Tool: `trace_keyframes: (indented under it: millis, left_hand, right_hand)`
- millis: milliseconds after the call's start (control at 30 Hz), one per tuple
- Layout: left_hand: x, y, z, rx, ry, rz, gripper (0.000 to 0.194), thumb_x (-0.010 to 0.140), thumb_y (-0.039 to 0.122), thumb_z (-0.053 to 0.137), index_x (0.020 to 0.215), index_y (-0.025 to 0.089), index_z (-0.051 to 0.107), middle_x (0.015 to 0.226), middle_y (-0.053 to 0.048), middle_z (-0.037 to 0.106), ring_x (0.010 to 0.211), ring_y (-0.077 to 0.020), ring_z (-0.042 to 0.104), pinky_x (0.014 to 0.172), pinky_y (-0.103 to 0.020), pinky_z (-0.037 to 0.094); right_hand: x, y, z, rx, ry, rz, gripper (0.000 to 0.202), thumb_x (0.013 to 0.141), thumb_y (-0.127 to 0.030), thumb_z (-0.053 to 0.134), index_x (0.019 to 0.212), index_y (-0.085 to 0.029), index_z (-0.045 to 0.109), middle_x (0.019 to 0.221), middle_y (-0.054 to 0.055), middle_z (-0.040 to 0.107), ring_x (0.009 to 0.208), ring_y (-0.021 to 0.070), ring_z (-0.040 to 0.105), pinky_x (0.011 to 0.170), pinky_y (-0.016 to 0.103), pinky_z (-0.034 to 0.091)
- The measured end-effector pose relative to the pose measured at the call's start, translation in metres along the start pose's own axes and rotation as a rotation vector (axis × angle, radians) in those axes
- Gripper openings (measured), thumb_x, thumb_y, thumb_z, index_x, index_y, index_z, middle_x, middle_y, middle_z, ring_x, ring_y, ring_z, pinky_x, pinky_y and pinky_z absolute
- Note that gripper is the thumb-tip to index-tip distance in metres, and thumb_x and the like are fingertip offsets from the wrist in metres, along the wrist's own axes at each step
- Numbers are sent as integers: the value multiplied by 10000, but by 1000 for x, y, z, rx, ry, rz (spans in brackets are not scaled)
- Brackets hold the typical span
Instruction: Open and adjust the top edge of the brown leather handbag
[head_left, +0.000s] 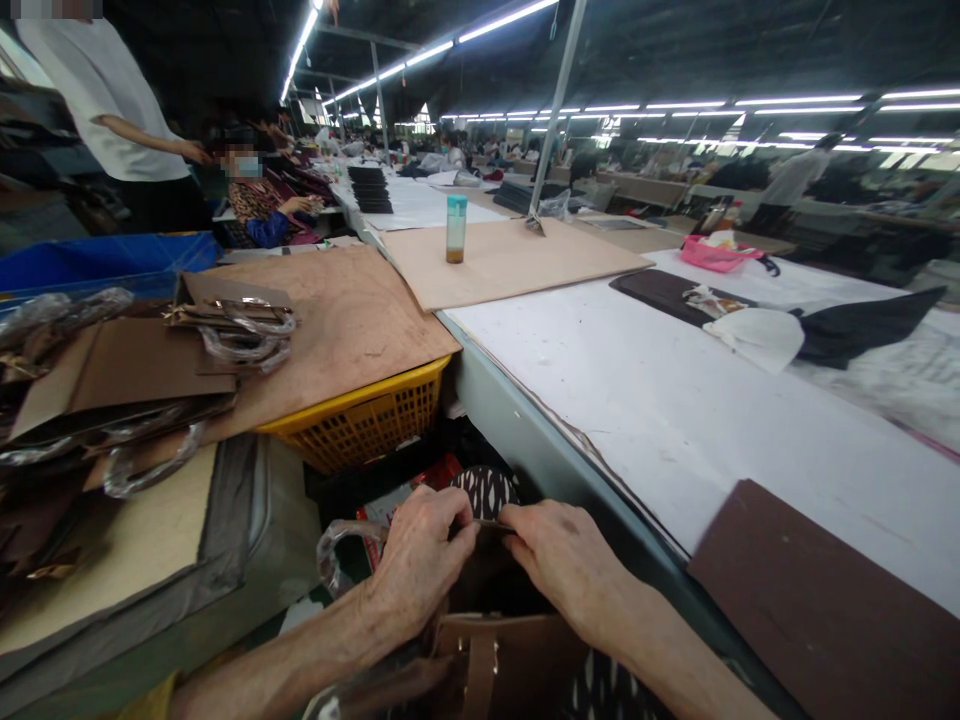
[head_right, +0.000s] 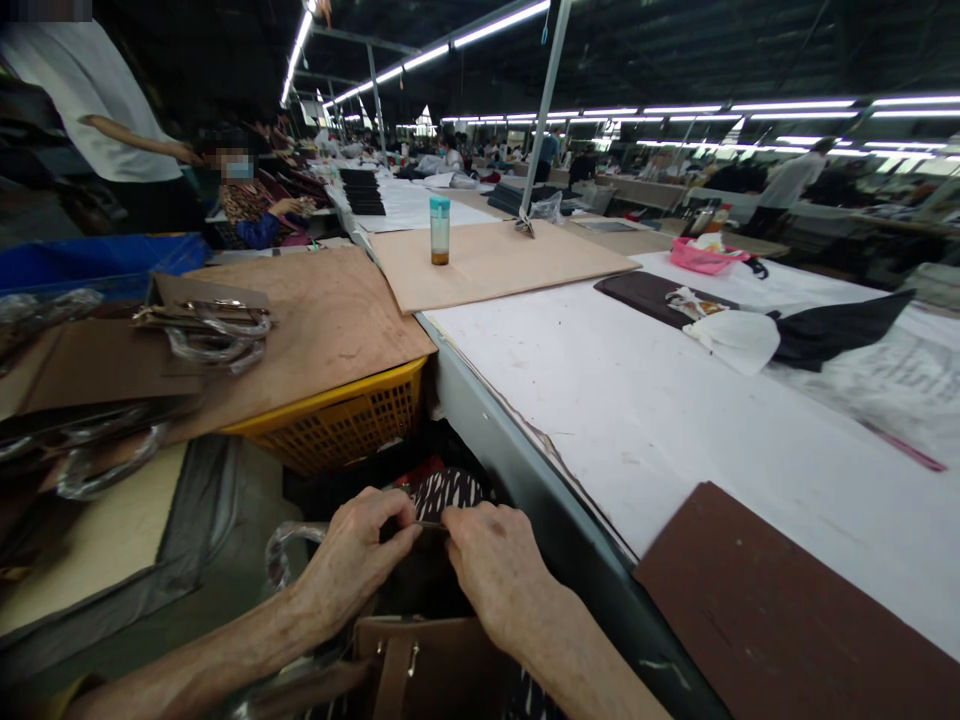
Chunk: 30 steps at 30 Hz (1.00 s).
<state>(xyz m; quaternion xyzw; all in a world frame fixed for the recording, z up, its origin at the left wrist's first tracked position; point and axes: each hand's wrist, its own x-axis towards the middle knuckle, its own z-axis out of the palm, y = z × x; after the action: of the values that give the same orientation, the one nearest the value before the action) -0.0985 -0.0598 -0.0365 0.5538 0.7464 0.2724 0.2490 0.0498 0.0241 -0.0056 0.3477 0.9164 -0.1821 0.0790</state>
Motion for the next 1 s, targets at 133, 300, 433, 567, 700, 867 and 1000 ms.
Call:
trace_keyframes:
  millis: [133,300,433,567,700,867,1000]
  left_hand:
    - [-1,2,0,33,6,-9,121,784,154,491,674,172,537,730,-28,569,773,-184,479,697,-295,335]
    - [-8,2,-14,-16,-79,-17,101,752,139,485,818,183,547,826,-24,576,818,-187,496,734,-309,350]
    - [-13,-5,-38,8,-83,74,378,694,142,536,1067,196,530,1075,-35,567,1030,-201,464,893,-328,329]
    - [-10,-15,-56,-10,-188,-29,286,670,207,577,952,198,621,929,-19,590,900,-198,500,778,-305,348]
    - [-6,-18,-58,-141,-245,-60,199,693,267,592,864,210,677,837,5,614,875,-185,516,759,-277,338]
    - [-3,-18,-51,-193,-253,-29,190,731,277,555,811,187,702,730,7,618,790,-167,530,706,-262,339]
    - [0,-27,-47,-342,-284,-85,200,689,228,572,828,155,696,729,5,614,715,-145,526,628,-230,359]
  right_hand:
    - [12,-1,8,244,-3,-100,125,819,-214,521,786,-228,641,829,7,688,837,168,621,729,255,357]
    - [14,0,16,283,44,-98,180,857,-265,484,719,-214,587,691,-14,606,667,123,530,626,248,303]
    - [8,1,15,298,37,-33,218,824,-253,510,617,-185,491,579,-36,435,590,101,389,581,243,236]
    - [4,-3,9,301,9,26,268,832,-259,503,588,-168,439,572,-34,349,587,100,336,584,244,210]
    - [3,-9,4,288,-17,44,275,831,-246,500,582,-163,420,572,-35,324,578,100,303,576,248,194]
    - [2,-10,5,285,1,37,289,840,-245,496,577,-162,411,559,-40,329,575,97,315,575,251,192]
    - [2,-8,5,292,-1,51,298,841,-250,497,573,-161,400,549,-42,338,571,96,328,572,252,197]
